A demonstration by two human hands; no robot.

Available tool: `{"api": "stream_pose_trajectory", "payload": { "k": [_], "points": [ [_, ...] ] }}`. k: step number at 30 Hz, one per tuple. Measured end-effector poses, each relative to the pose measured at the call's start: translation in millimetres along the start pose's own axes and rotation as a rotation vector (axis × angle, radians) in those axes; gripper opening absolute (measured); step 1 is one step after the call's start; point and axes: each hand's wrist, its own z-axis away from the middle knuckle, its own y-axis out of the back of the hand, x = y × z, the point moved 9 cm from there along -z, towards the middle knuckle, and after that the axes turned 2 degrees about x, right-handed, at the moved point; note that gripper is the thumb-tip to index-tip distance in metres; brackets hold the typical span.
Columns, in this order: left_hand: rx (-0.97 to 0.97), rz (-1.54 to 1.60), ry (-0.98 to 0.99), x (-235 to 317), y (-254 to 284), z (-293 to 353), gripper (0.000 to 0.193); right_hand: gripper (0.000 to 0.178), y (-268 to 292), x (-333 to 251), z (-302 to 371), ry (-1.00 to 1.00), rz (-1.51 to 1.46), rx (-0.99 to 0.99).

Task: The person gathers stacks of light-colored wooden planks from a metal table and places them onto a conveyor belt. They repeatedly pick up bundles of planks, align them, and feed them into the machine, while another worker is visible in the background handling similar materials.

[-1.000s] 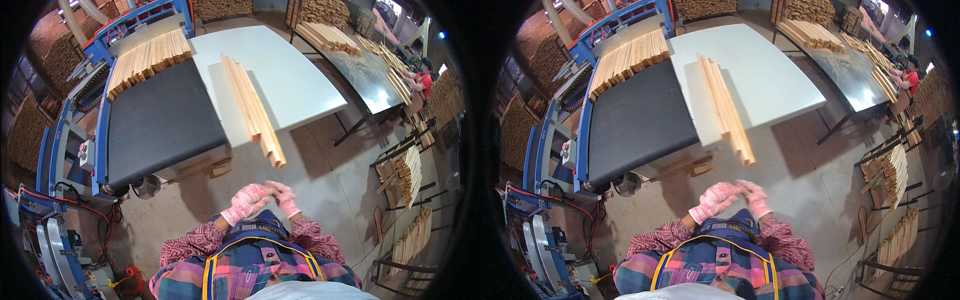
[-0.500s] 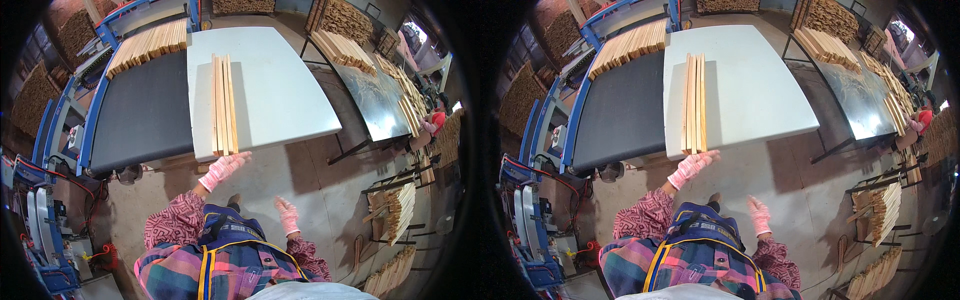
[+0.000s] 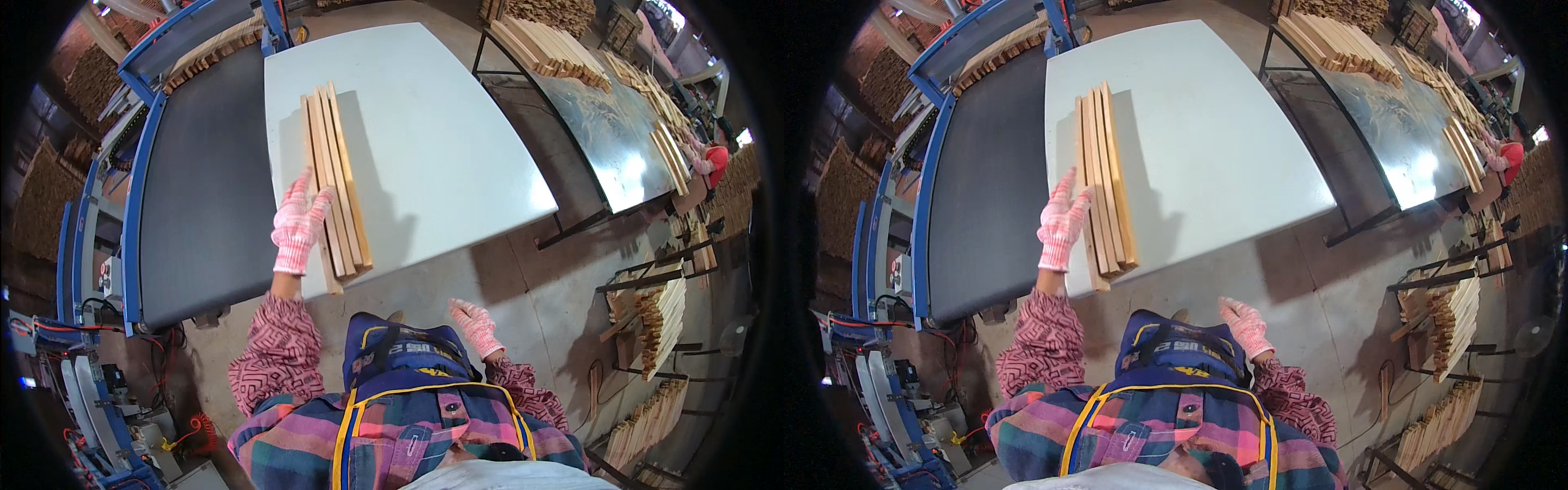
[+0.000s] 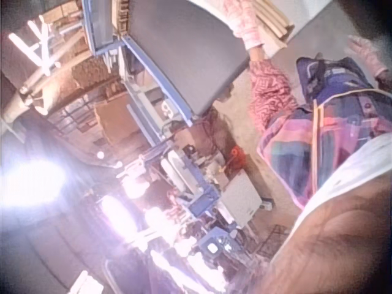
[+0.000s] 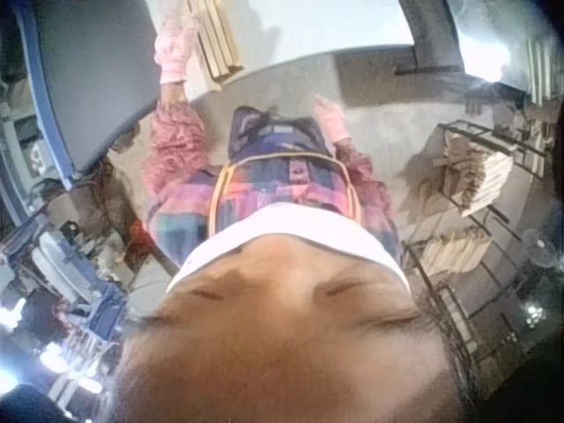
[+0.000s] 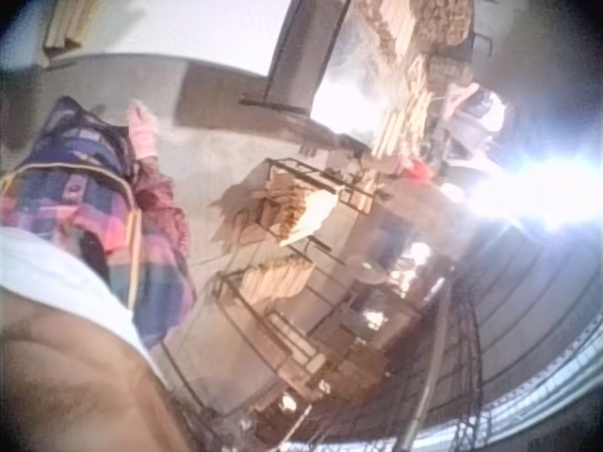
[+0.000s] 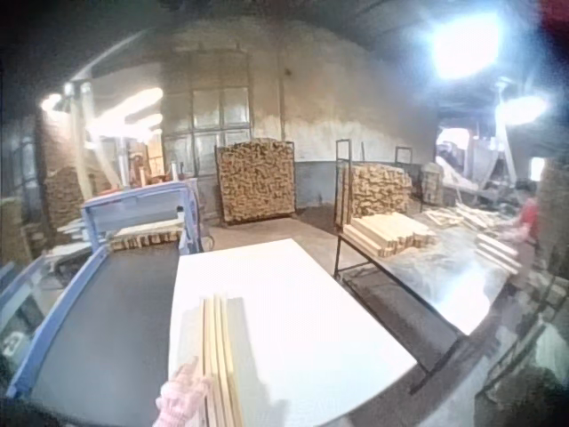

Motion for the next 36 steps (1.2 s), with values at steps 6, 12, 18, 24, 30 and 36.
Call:
{"api": "stream_pose_trajectory", "payload": {
  "k": [6,12,18,24,30,36],
  "points": [
    [-0.164,-0.62,0.223,-5,-53,-55,0.095,0.032,30,21,-20,-0.125,-0.199,-0.034],
    [0.012,-0.543,0.196,-21,-73,-75,0.082,0.035,118,111,-26,-0.255,-0.119,0.007],
    [-0.009,-0.637,0.088,13,-89,-32,0.087,0.034,275,210,-28,-0.242,-0.083,0.14],
    [0.11,-1.074,0.218,96,-188,-61,0.086,0.037,406,255,-53,-0.274,-0.109,0.219],
    [-0.075,-0.951,-0.057,154,-414,-122,0.083,0.036,460,222,-151,-0.241,-0.187,0.183],
    [0.004,-0.924,-0.209,221,-562,-240,0.076,0.042,510,230,-251,-0.287,-0.087,0.141]
  ]
}}
